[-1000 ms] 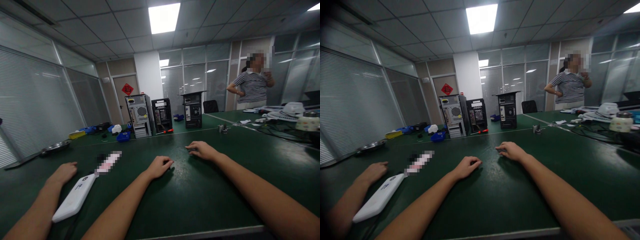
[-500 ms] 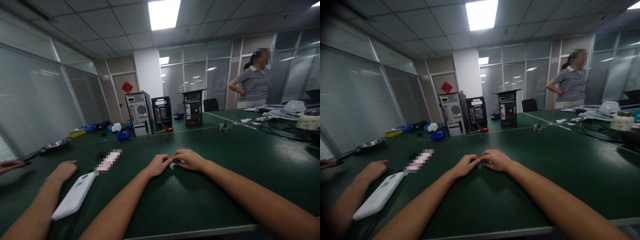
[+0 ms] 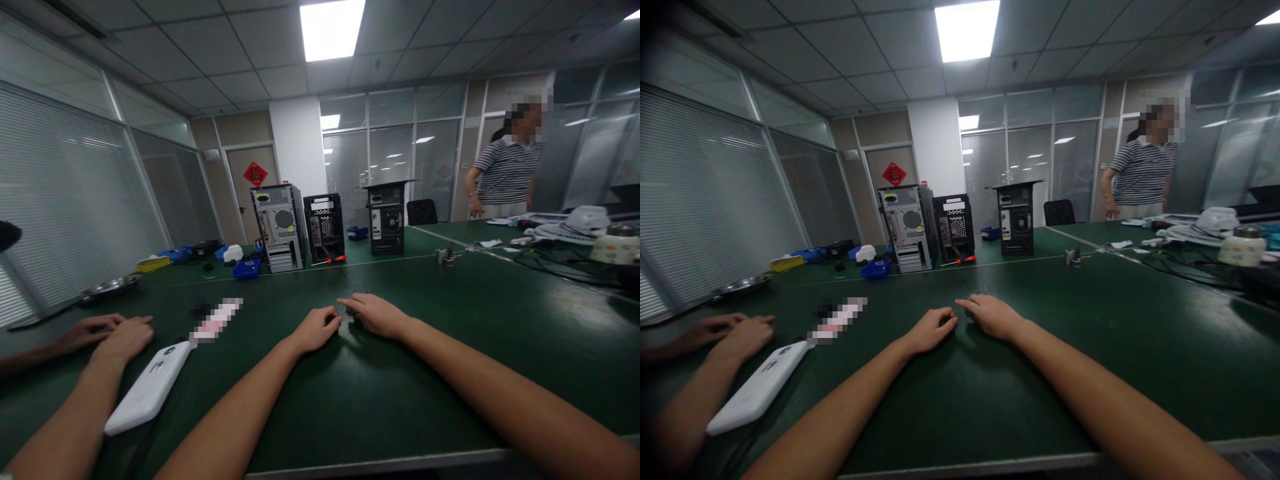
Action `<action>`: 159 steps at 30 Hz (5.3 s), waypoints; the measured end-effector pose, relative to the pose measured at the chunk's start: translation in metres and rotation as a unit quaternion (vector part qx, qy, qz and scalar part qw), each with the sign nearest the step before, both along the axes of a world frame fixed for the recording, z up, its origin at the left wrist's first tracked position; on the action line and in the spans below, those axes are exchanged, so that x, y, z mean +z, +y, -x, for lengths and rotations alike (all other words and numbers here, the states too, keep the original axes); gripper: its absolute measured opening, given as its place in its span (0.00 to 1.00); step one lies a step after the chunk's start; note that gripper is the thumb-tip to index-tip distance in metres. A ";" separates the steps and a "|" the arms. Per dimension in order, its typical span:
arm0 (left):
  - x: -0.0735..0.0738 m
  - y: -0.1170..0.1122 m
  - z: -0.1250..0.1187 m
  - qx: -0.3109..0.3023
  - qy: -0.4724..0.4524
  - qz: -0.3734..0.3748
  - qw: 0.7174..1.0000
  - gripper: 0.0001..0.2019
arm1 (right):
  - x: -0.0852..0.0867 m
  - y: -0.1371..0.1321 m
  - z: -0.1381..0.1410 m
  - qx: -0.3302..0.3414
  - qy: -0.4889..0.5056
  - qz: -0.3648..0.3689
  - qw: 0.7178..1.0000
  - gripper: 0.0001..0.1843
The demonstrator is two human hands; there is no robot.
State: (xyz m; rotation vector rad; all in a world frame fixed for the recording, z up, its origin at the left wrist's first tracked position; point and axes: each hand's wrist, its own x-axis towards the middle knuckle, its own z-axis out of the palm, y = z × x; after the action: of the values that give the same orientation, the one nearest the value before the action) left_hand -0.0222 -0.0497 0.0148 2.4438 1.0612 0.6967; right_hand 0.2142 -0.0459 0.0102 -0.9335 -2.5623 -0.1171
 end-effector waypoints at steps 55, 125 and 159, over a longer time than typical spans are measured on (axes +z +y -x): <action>-0.002 -0.001 0.000 -0.026 0.015 0.016 0.999 0.24 | -0.007 0.055 -0.227 -0.479 0.378 -0.042 0.791 0.27; -0.002 -0.001 0.002 -0.024 0.011 0.035 0.999 0.22 | -0.014 0.046 -0.244 -0.530 0.227 0.041 0.816 0.24; 0.000 -0.003 0.000 -0.011 0.005 0.036 0.999 0.18 | 0.017 0.026 -0.087 -0.087 0.093 -0.015 0.992 0.21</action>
State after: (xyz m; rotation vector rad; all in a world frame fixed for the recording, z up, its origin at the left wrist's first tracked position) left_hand -0.0223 -0.0524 0.0153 2.3970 1.0419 0.6296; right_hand 0.3007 -0.0199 0.0273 -1.1006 -2.3014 -0.1132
